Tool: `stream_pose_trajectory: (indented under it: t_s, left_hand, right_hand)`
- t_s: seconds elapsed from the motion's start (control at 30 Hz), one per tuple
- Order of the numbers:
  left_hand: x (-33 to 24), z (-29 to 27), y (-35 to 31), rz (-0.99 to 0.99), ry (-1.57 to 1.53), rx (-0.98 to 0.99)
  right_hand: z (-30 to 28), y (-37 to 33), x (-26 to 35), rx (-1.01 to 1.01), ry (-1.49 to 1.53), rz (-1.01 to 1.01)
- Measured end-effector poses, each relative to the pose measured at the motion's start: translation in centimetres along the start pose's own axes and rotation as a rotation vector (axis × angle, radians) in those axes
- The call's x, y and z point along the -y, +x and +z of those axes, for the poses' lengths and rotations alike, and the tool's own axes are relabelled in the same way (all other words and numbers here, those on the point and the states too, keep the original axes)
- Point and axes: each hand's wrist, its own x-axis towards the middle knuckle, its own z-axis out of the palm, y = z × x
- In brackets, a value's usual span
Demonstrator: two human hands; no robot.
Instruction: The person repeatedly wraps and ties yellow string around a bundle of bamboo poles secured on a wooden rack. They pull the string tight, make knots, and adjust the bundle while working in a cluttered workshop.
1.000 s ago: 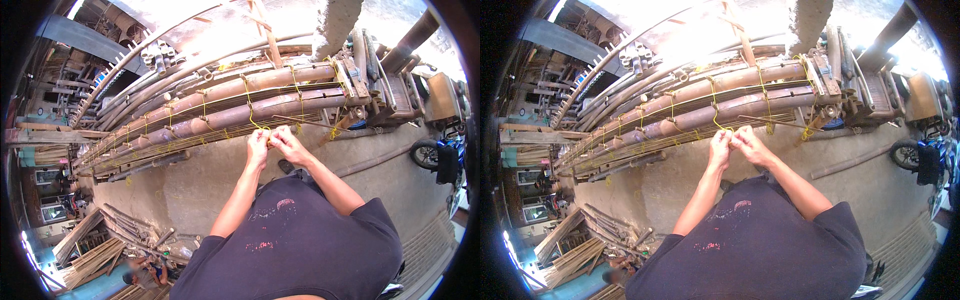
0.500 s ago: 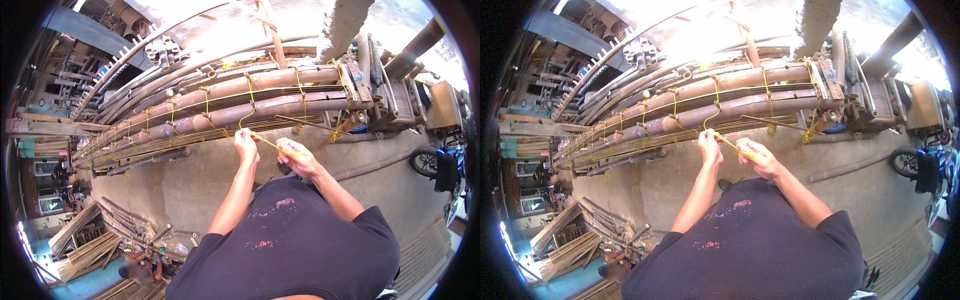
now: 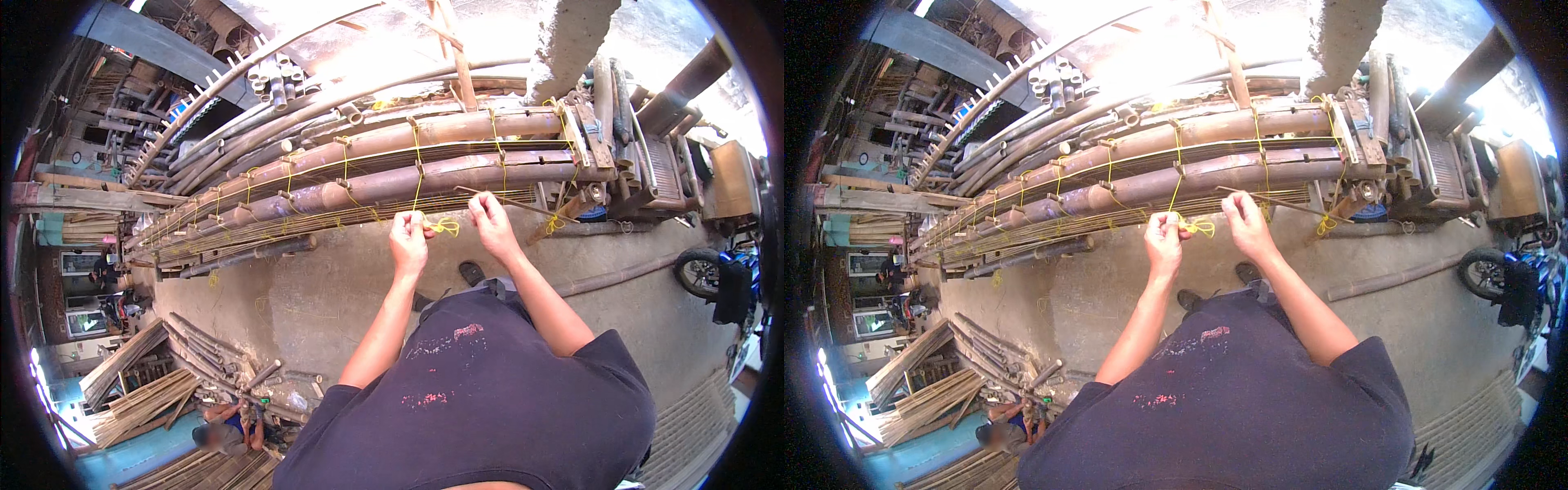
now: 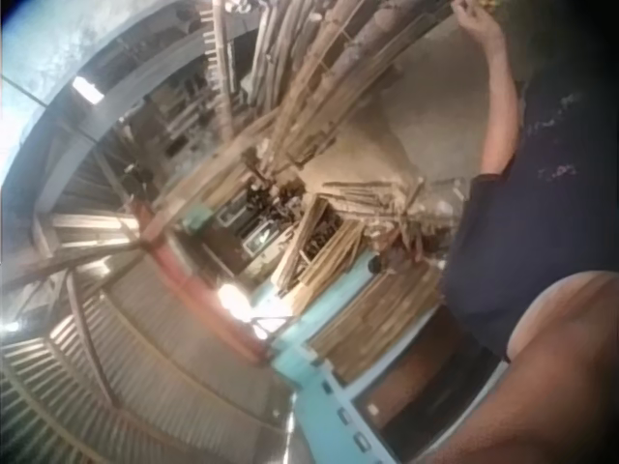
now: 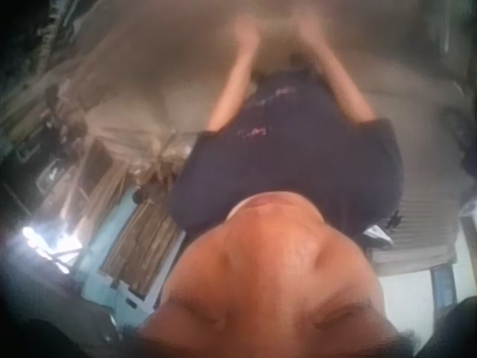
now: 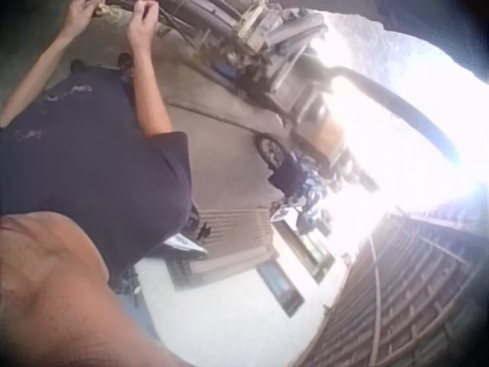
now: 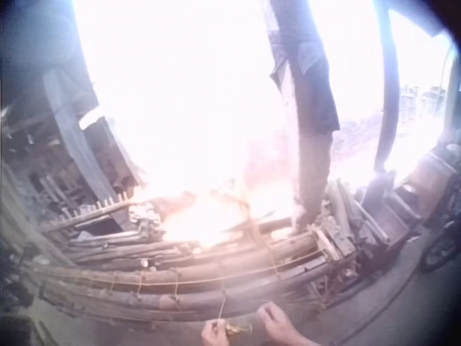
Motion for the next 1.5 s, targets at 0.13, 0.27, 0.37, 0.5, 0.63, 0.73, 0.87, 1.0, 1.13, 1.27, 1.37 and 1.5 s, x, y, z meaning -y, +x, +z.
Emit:
stream_pose_trajectory:
  t_s: [0.13, 0.27, 0.37, 0.5, 0.63, 0.73, 0.87, 1.0, 1.13, 1.27, 1.37, 1.5]
  left_hand:
    - [-0.5, 0.3, -0.1, 0.023, 0.019, 0.071]
    - [-0.1, -0.1, 0.0, -0.046, -0.060, 0.081]
    - [0.6, 0.0, -0.3, -0.079, 0.008, 0.056]
    - [2.3, 0.8, -0.3, -0.382, -0.383, -0.127]
    - [3.4, -0.1, 0.0, -0.437, -0.465, -0.155]
    - [2.5, 1.0, -0.8, -0.379, -0.330, -0.104]
    - [2.1, 1.1, -1.0, -0.275, -0.261, 0.014]
    - [1.0, 2.4, -0.9, -0.258, -0.175, 0.039]
    - [2.7, 1.9, -0.2, -0.216, -0.220, 0.082]
    - [1.9, 3.0, -0.5, -0.437, -0.468, 0.034]
    - [3.9, 3.4, -0.3, -0.537, -0.608, 0.021]
    - [7.4, 0.6, 2.5, -0.641, -0.733, -0.065]
  right_hand:
    - [2.6, 1.0, 3.9, 0.103, -0.281, -0.163]
    - [3.2, 0.3, 4.1, 0.334, -0.452, -0.060]
    - [3.1, -0.9, 3.5, 0.259, -0.607, -0.119]
    - [2.3, -4.2, 3.9, 0.319, -0.643, -0.066]
    - [0.3, -7.7, 4.2, 0.552, -0.521, 0.114]
    - [-2.1, -8.5, 4.0, 0.657, -0.424, 0.211]
    - [-3.5, -6.5, 4.1, 0.336, -0.498, 0.033]
    - [-1.6, -1.9, 3.9, 0.128, -0.481, -0.050]
    - [1.7, -0.7, 3.0, 0.335, -0.617, 0.101]
    - [1.7, -2.3, -0.3, 0.215, -0.334, -0.054]
    - [-0.1, -3.1, -2.8, 0.480, -0.200, 0.078]
    - [-1.1, -8.0, 1.7, 0.622, -0.286, 0.140]
